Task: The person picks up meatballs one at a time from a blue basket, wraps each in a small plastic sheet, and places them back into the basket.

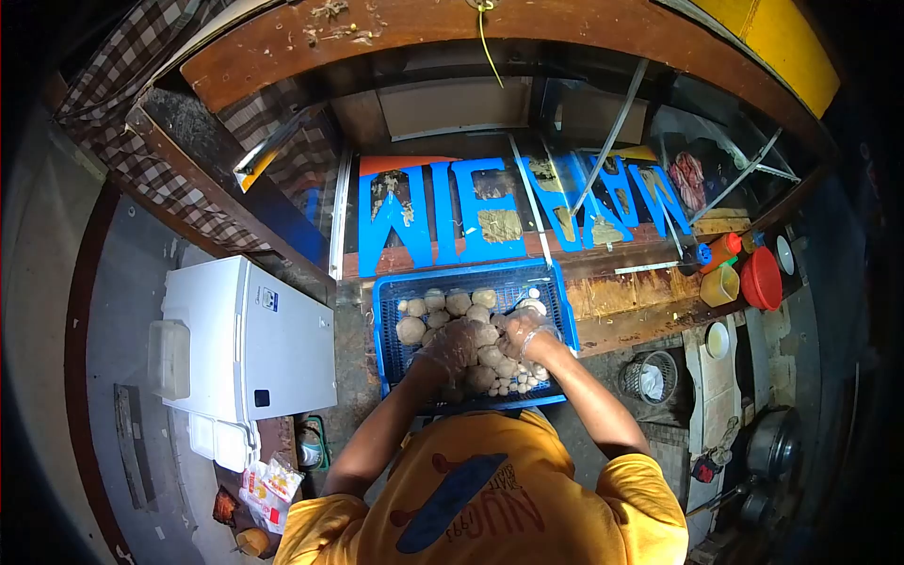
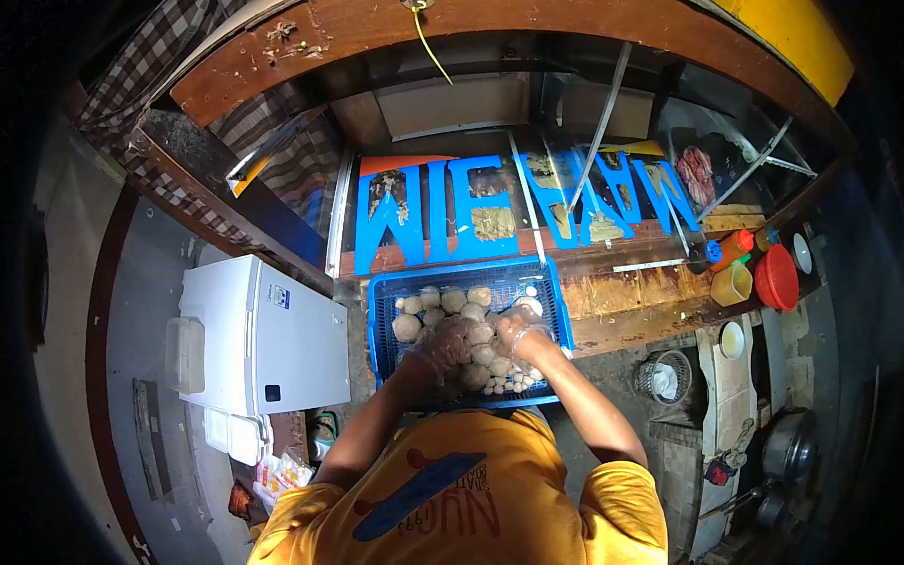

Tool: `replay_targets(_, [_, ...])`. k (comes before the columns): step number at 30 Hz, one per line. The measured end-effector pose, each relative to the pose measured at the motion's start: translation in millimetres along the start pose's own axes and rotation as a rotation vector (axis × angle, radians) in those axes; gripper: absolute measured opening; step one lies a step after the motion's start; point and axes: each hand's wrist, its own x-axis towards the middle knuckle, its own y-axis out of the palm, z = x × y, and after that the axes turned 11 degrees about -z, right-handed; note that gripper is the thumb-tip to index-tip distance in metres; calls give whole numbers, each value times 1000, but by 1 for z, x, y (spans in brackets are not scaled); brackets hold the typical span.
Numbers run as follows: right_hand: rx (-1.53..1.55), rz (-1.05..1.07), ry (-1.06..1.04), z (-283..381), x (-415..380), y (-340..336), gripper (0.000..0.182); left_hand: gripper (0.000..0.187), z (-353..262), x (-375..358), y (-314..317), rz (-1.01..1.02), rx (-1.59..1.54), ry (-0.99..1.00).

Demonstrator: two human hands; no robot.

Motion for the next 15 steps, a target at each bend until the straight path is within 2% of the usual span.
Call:
replay_targets(2, [2,-3,-35,4,-3,-3,47,87,-3,-11,5,-128,143,111])
replay_targets(5, [-101,-88,-158,-17,0,38,42,82,-12,-15,2,-333,360,287])
replay_targets(6, [-131,22,-57,-9,1,33,43,82,-22,-17,-4,-330,358,289])
replay_targets(8, [-111,-37,-113,-4,-3,26,39,75,-42,-13,-22,-206,139,51])
replay_targets(9, [-91,-98,-170,-2,-3,24,37,75,-29,-6,-9,-208,142,53])
replay_targets(11, [-93,-102,-148,0,-5,25,35,42,8,14,30,-301,-112,94])
replay_targets(15, [-70,-97,-162,2,-11,19,37,52,-11,12,17,-182,4,-27])
